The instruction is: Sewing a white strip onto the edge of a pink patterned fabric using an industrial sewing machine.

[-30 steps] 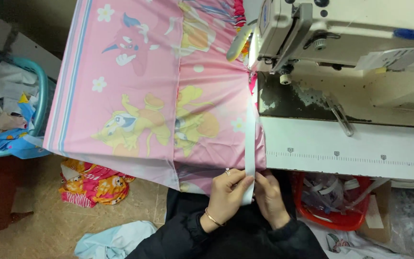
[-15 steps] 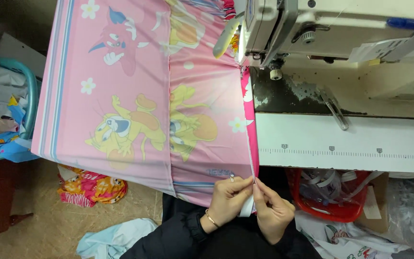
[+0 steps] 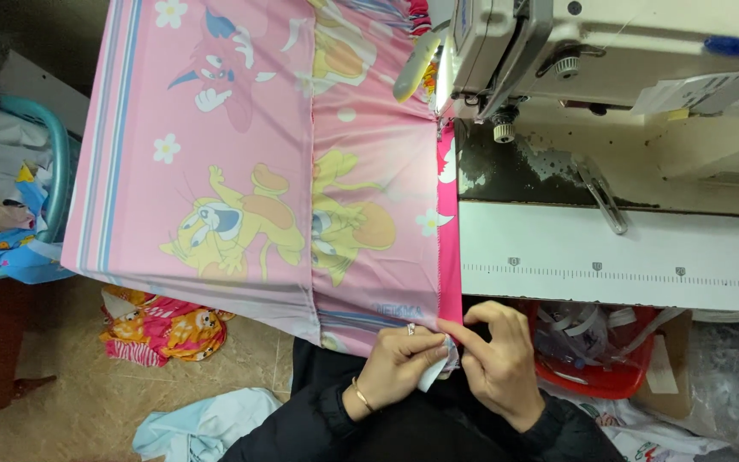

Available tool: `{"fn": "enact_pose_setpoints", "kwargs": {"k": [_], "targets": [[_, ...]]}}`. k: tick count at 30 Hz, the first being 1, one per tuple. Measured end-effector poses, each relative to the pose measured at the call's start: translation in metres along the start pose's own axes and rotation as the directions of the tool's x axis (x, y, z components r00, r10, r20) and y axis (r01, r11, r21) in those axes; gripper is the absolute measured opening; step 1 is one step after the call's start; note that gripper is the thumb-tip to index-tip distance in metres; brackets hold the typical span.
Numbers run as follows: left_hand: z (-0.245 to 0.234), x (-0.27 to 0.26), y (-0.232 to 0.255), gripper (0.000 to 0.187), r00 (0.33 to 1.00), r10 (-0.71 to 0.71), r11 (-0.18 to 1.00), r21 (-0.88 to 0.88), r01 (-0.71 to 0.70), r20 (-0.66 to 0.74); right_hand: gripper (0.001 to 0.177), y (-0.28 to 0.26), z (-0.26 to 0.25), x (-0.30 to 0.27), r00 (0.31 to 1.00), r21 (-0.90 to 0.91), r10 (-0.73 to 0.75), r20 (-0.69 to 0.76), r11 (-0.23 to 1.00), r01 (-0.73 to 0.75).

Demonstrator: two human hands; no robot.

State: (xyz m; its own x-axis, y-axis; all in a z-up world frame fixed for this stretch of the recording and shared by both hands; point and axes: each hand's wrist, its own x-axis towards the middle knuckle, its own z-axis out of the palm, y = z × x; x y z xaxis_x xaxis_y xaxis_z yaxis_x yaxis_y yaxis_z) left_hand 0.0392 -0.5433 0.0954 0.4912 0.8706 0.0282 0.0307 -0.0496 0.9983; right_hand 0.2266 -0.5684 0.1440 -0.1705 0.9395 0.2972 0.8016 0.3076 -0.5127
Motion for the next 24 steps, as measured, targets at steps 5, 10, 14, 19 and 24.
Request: {"fn": "enact_pose_setpoints", "kwargs": {"k": [5, 10, 14, 19, 24], "targets": [[-0.035, 0.001, 0.077, 0.015, 0.926, 0.286, 0.948, 0.071, -0.311, 0.247, 0.026, 0.007, 0.002, 0.021, 0.937, -0.114, -0.342, -0.064, 0.936, 0.334], [-0.073, 0.057, 0.087, 0.026, 0.57, 0.296, 0.824, 0.097, -0.559, 0.767, 0.027, 0.009, 0.006, 0.034, 0.887, 0.013, -0.435, -0.154, 0.897, 0.442], [-0.132, 0.233, -0.002, 0.014, 0.786, 0.28, 0.484, 0.626, -0.612, 0.551, 0.035, 0.015, 0.001, 0.031, 0.906, 0.088, -0.409, -0.114, 0.904, 0.419], [-0.129, 0.347, -0.01, 0.075, 0.994, 0.111, 0.601, 0.795, -0.083, 0.02, 0.04, 0.012, -0.005, 0.029, 0.937, 0.082, -0.341, -0.078, 0.934, 0.347], [-0.139, 0.377, -0.091, 0.108, 0.971, 0.177, 0.049, 0.984, -0.171, 0.16, 0.042, 0.014, -0.002, 0.034, 0.942, 0.166, -0.311, -0.126, 0.929, 0.33]]}}
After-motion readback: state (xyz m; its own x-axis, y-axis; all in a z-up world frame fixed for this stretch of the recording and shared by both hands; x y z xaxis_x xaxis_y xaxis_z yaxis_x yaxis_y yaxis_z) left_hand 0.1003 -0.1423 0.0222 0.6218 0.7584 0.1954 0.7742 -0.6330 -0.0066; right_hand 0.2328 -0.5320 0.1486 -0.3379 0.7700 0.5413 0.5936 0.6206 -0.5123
